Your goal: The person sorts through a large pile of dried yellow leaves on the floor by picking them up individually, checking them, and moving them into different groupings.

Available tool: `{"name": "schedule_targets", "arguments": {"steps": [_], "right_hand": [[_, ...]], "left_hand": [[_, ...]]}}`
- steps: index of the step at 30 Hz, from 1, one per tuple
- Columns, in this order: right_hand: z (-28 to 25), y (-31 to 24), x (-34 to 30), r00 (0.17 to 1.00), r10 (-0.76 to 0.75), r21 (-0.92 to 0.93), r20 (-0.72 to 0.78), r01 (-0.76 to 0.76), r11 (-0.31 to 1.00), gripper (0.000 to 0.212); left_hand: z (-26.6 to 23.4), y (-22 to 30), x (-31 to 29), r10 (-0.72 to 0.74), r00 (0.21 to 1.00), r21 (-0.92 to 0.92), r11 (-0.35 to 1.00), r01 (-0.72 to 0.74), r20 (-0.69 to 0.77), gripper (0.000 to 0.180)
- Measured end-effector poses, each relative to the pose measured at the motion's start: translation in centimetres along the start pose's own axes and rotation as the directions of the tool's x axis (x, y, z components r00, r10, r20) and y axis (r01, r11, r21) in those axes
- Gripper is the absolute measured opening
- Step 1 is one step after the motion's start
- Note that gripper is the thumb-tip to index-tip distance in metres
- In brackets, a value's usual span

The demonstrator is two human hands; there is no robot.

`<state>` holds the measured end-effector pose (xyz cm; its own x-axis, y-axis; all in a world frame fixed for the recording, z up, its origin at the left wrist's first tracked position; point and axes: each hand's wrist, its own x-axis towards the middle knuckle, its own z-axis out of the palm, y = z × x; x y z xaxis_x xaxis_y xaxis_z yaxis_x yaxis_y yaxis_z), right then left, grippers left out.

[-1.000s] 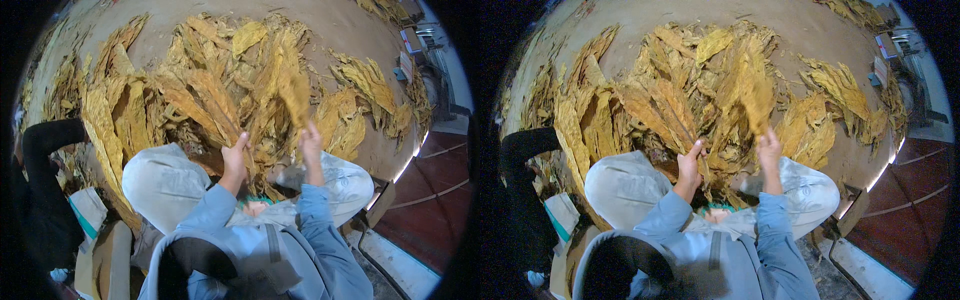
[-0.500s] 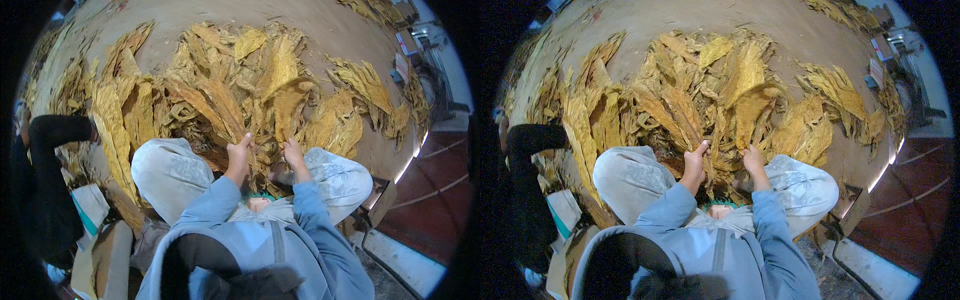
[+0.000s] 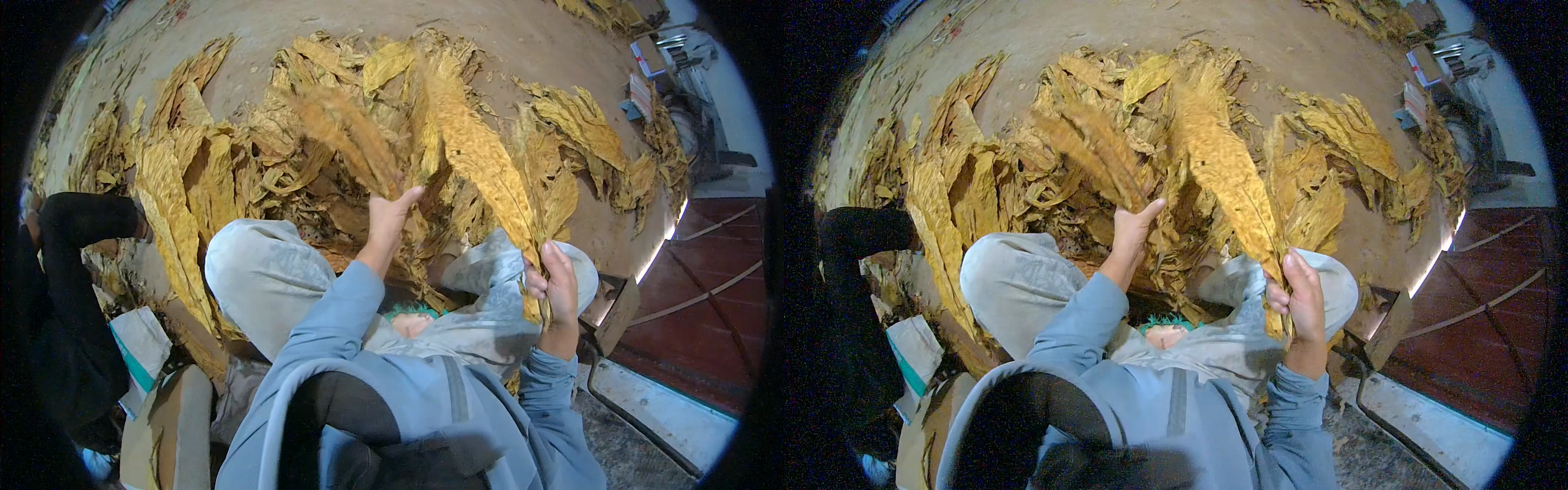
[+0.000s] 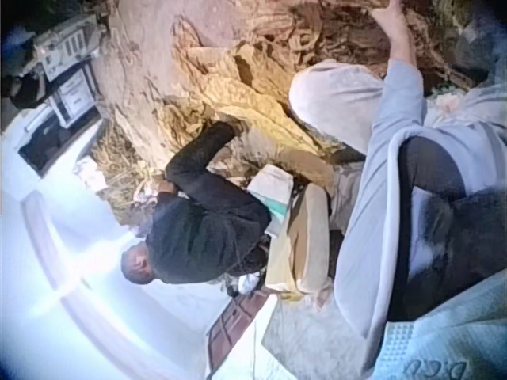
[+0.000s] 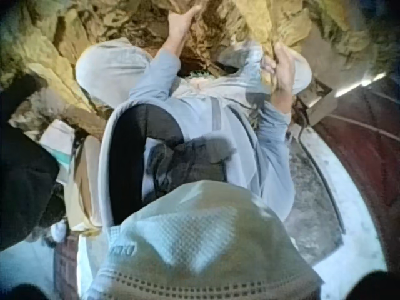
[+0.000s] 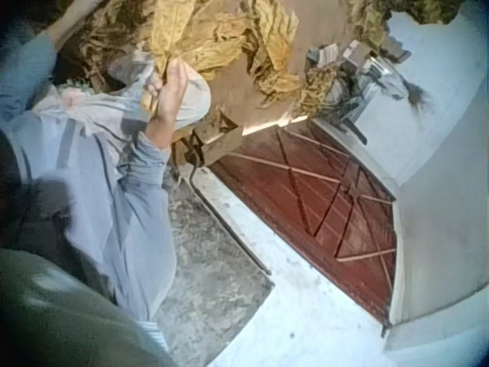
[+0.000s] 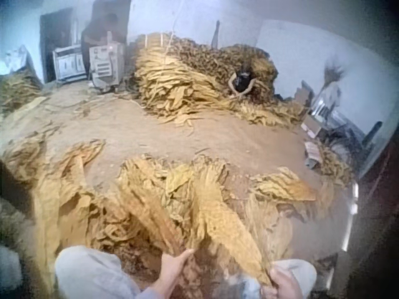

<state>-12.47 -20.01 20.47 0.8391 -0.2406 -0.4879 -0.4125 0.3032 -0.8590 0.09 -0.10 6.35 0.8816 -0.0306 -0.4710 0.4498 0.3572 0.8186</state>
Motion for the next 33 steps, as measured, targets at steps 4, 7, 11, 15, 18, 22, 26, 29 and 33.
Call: {"name": "schedule_targets", "arguments": {"steps": [4, 7, 11, 15, 18, 22, 26, 29, 33], "right_hand": [[0.8, -0.5, -2.8, 0.99, 0.098, -0.033, 0.104, -0.095, 0.995, 0.041], [0.8, -1.1, -4.8, 0.977, 0.164, -0.022, 0.14, -0.162, 0.986, 0.041], [-0.8, -3.4, -7.5, 0.991, 0.132, -0.048, 0.004, -0.131, 0.99, 0.037], [-4.1, -7.9, -11.4, 0.918, -0.252, -0.1, -0.307, 0.232, 0.968, 0.039], [-8.1, -9.1, -12.9, 0.796, -0.463, -0.214, -0.391, 0.411, 0.886, 0.042], [-11.7, -9.0, -12.7, 0.666, -0.602, -0.268, -0.44, 0.542, 0.796, 0.049], [-15.6, -3.2, -4.0, 0.702, -0.524, -0.326, -0.482, 0.411, 0.851, 0.036], [-14.6, 5.8, 3.8, 0.663, -0.334, -0.254, -0.67, 0.218, 0.942, 0.04], [-22.6, 24.1, 10.1, 0.674, -0.564, -0.759, -0.477, 0.008, 0.651, 0.039]], "left_hand": [[0.7, -0.9, 2.0, 0.018, 0.999, 0.181, 0.983, -0.023, 0.027, 0.034], [2.0, -1.6, 2.1, 0.1, 0.995, 0.161, 0.982, -0.095, -0.023, 0.037], [2.5, -2.6, 3.7, -0.017, 0.999, 0.109, 0.994, 0.022, -0.044, 0.034], [2.5, -2.9, 5.1, -0.067, 0.965, 0.235, 0.963, 0.13, -0.255, 0.029], [0.1, -4.6, 7.4, -0.048, 0.981, 0.046, 0.997, 0.058, -0.187, 0.042], [0.2, -2.6, 6.6, -0.143, 0.937, 0.104, 0.977, 0.185, -0.317, 0.035], [-0.9, -2.4, 6.9, -0.194, 0.939, -0.036, 0.981, 0.191, -0.285, 0.021], [-3.6, -4.7, 9.1, -0.216, 0.955, -0.087, 0.976, 0.202, -0.202, 0.018], [-1.6, -3.3, 6.4, -0.245, 0.952, 0.014, 0.968, 0.251, -0.184, 0.016]]}}
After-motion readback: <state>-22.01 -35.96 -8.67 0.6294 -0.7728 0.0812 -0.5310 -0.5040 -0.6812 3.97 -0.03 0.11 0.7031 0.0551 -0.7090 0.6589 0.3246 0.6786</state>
